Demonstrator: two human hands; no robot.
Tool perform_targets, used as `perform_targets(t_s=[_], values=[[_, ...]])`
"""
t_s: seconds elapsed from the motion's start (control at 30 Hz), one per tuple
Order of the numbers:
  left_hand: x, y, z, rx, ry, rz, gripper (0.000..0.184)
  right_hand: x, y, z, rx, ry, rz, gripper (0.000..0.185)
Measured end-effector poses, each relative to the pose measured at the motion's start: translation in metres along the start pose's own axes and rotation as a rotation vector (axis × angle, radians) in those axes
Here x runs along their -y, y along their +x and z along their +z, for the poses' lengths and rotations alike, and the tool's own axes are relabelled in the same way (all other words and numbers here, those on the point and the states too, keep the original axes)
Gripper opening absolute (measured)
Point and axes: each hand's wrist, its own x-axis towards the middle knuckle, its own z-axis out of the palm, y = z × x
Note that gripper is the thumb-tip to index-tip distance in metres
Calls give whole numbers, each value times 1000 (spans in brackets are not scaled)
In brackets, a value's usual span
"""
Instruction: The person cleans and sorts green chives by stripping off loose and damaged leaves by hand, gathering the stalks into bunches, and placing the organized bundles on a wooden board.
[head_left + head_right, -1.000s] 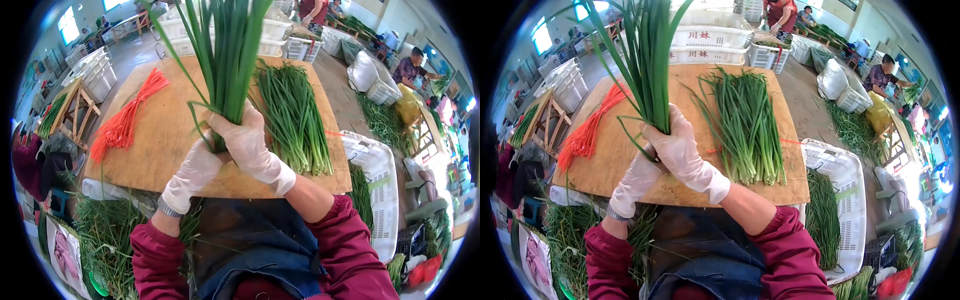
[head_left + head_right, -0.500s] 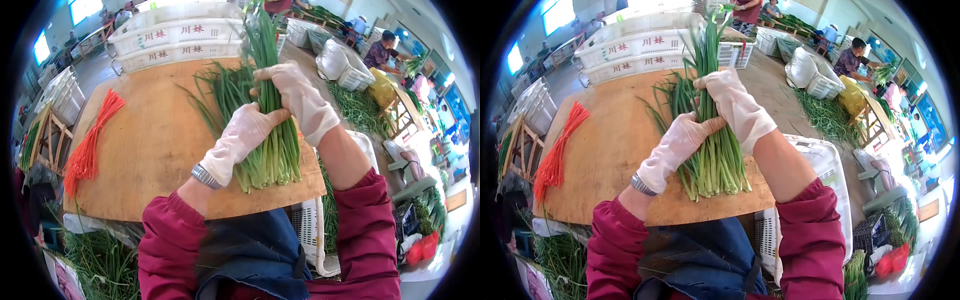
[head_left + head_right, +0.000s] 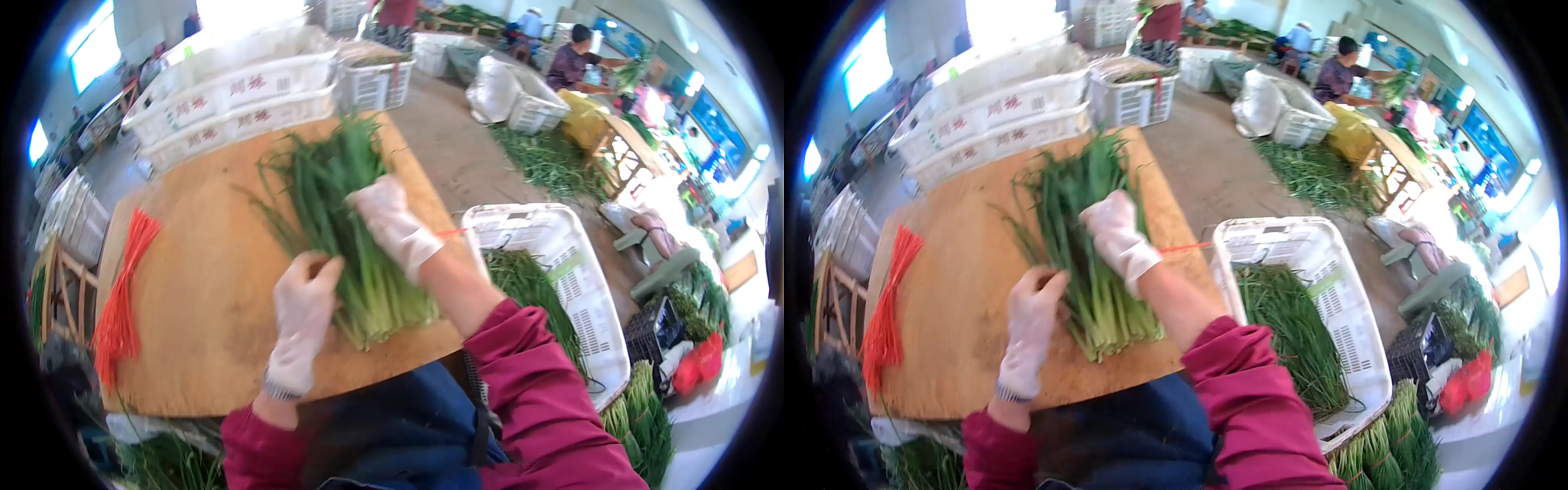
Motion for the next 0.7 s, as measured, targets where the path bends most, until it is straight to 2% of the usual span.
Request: perform_targets(t_s=[0.07, 0.1, 0.13, 0.2, 0.23, 0.27, 0.33, 0.43, 0.47, 0.53, 0.63, 0.67, 0.7], values=[[40, 6, -15, -65, 96, 50, 27, -25, 3, 18, -131, 60, -87, 16], [39, 1, -17, -69, 162, -22, 27, -30, 7, 24, -149, -116, -162, 14], [39, -5, -21, -82, 233, -98, 27, -23, 8, 25, -107, -126, -46, 26], [68, -3, -20, -100, 313, -84, 26, -15, -1, 23, -124, -198, -121, 29], [74, -2, -16, -114, 352, -81, 26, -16, -2, 24, -177, -239, -224, 31], [73, -2, -14, -94, 340, -24, 26, -19, -2, 25, -228, -279, -325, 33], [67, -5, -6, -57, 317, 84, 26, -18, -4, 22, -242, -283, -329, 33], [47, -12, 5, 2, 496, 96, 27, -29, 3, 24, -232, -320, -324, 24], [49, -10, 6, 17, 465, 135, 28, -35, 7, 28, -77, -432, -191, 18], [61, -5, 5, 50, 408, 210, 30, -34, 1, 31, -95, -524, -183, 14], [75, 5, -7, 62, 433, 275, 26, -28, 1, 28, -94, -427, -222, 14], [76, 5, -12, 20, 344, 198, 24, -27, 5, 25, -69, -369, -197, 14], [73, 4, -17, -20, 259, 114, 22, -26, 7, 18, -142, -309, -284, 13]])
